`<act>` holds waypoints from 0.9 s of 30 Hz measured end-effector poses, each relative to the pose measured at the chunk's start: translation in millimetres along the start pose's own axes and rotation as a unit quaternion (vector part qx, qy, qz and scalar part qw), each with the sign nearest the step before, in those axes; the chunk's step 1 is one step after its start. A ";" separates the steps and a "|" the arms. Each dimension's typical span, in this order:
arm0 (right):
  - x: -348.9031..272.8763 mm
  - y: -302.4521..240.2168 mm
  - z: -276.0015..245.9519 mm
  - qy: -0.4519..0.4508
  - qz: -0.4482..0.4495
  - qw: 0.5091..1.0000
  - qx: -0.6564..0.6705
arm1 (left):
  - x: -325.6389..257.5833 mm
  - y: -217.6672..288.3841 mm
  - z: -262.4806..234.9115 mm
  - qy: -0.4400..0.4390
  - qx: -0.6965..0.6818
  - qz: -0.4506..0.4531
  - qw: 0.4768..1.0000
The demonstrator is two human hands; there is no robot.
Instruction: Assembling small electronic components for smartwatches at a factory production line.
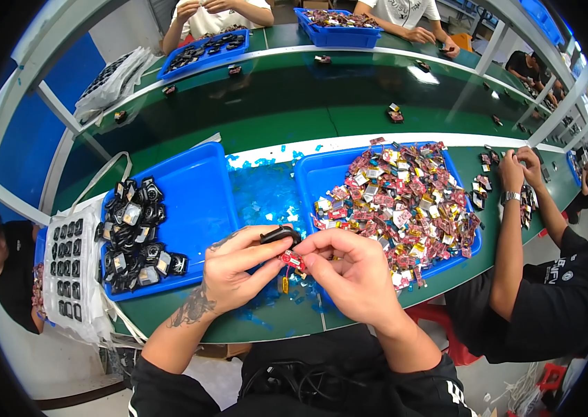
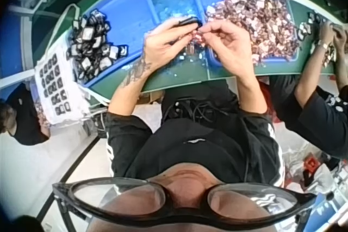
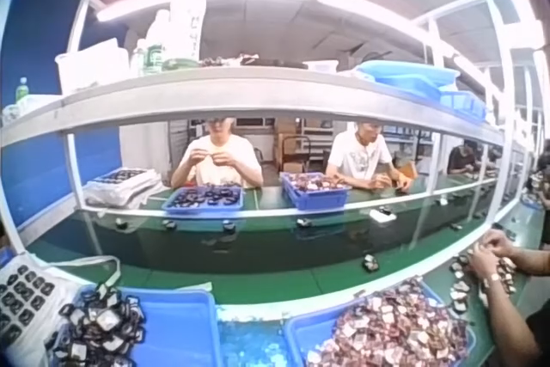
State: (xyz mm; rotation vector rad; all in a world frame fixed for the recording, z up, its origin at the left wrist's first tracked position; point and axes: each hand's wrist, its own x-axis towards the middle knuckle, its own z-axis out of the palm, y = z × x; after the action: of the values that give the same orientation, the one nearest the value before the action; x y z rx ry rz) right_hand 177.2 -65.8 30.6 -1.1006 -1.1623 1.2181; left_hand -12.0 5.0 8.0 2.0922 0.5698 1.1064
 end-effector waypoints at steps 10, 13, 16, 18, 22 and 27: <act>-4.3 -8.2 3.2 0.043 -0.005 0.993 -0.107 | 1.3 -4.1 1.9 -0.008 0.102 0.082 0.991; -2.3 -2.4 2.8 0.033 -0.002 0.988 -0.154 | -0.2 -7.3 2.7 -0.013 0.129 0.098 0.987; -2.3 7.2 1.2 0.026 0.000 0.991 -0.133 | -0.2 -5.6 5.0 -0.014 0.153 0.105 0.982; -4.6 11.2 1.9 0.036 -0.032 0.990 -0.135 | 0.2 -3.3 6.5 -0.013 0.162 0.107 0.981; -4.8 14.8 0.3 0.025 -0.011 1.000 0.008 | 1.6 4.1 4.7 -0.048 0.057 -0.057 0.996; -7.3 24.4 2.6 0.020 -0.002 0.995 0.094 | -6.1 -0.1 14.2 -0.016 -0.284 -0.268 0.920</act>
State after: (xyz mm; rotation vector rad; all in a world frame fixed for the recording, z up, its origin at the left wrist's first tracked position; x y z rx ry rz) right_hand 172.3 -71.8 6.2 -0.9761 -0.9979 1.2693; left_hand -3.4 -4.1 -0.9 1.3351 0.6586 0.7882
